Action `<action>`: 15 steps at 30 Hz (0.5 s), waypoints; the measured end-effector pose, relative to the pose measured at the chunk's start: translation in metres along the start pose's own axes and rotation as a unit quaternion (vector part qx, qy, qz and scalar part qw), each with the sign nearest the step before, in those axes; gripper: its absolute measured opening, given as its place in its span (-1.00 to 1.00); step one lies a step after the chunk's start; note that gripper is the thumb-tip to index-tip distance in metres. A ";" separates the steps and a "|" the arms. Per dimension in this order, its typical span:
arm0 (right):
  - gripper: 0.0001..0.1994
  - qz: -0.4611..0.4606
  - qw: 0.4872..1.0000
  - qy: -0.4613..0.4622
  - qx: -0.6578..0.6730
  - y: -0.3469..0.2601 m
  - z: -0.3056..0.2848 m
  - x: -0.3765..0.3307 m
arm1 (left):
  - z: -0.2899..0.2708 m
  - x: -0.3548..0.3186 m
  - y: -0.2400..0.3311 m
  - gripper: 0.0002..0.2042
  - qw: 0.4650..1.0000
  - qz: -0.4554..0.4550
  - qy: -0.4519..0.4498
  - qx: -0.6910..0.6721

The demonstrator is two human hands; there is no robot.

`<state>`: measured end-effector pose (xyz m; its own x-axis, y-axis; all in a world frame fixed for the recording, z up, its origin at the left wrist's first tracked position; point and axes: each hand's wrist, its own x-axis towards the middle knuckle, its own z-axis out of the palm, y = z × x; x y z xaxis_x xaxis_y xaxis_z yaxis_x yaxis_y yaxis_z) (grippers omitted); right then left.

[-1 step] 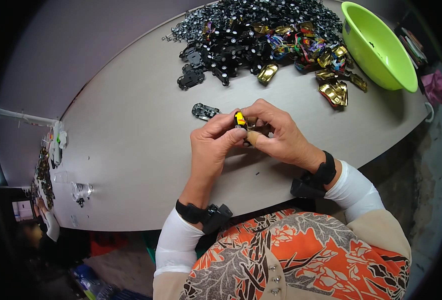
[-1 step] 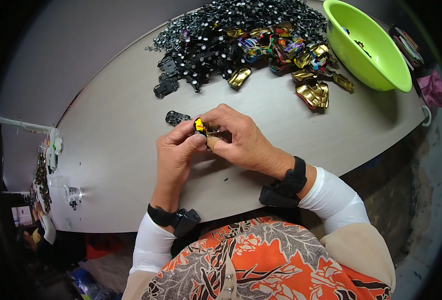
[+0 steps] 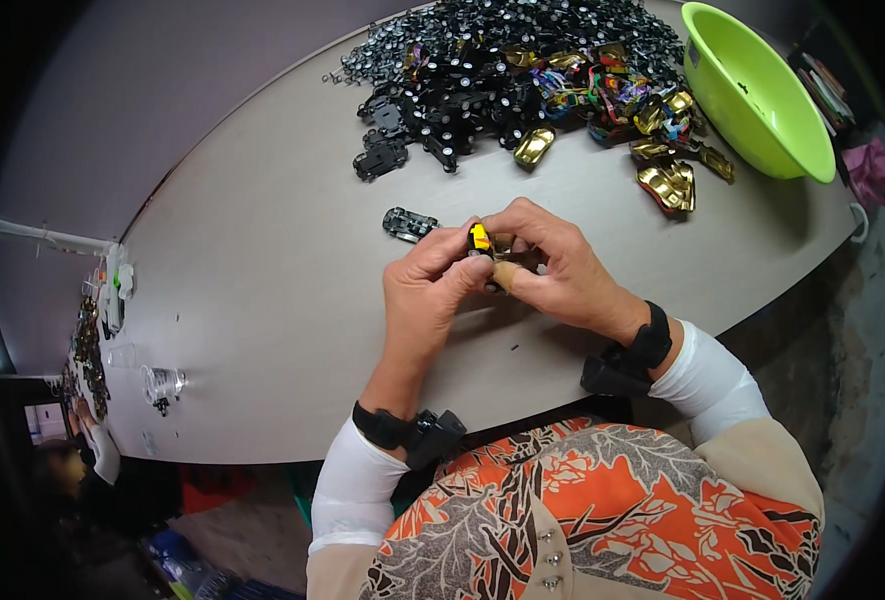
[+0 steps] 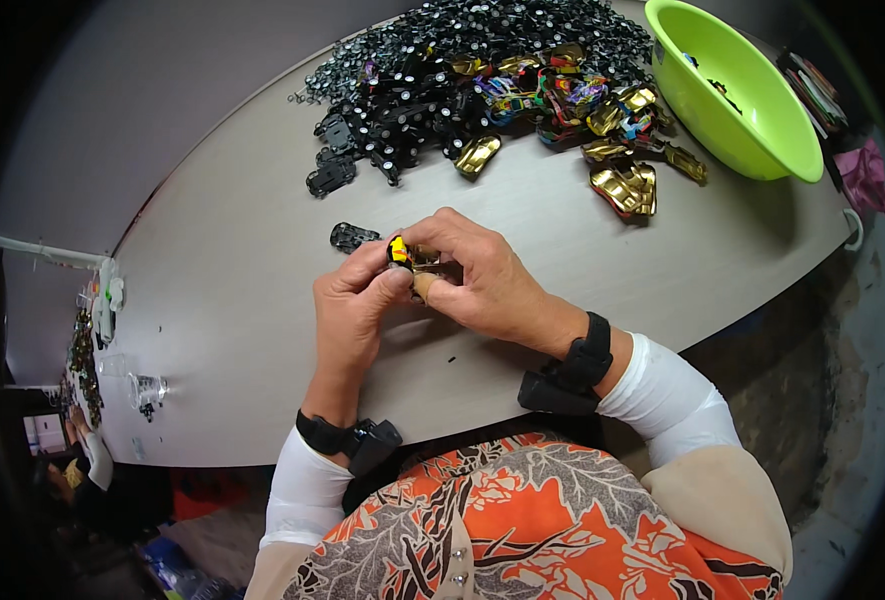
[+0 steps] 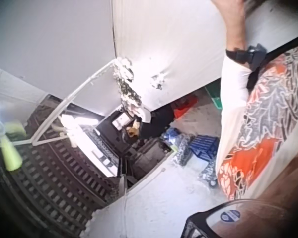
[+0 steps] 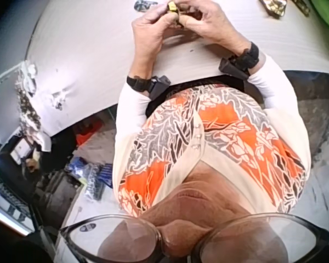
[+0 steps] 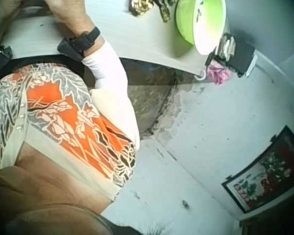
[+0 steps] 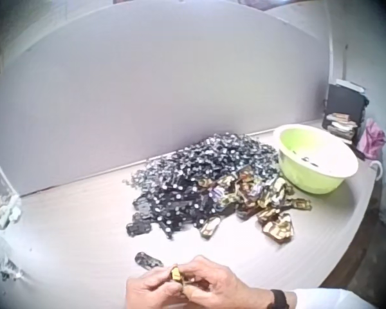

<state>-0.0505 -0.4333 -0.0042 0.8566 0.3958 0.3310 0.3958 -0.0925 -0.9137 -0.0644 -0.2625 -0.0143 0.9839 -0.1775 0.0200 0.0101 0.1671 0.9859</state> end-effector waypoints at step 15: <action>-0.78 -0.030 0.992 0.035 -0.116 -0.004 0.005 -0.004 | 0.014 -0.009 -0.003 -0.74 0.968 0.158 0.050 0.188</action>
<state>-0.0575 -0.4306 -0.0029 0.8465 0.3429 0.4072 0.5061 -0.2810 -0.8154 -0.0755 -0.2750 -0.0149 0.9396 -0.0767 0.3335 -0.3419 -0.1704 0.9242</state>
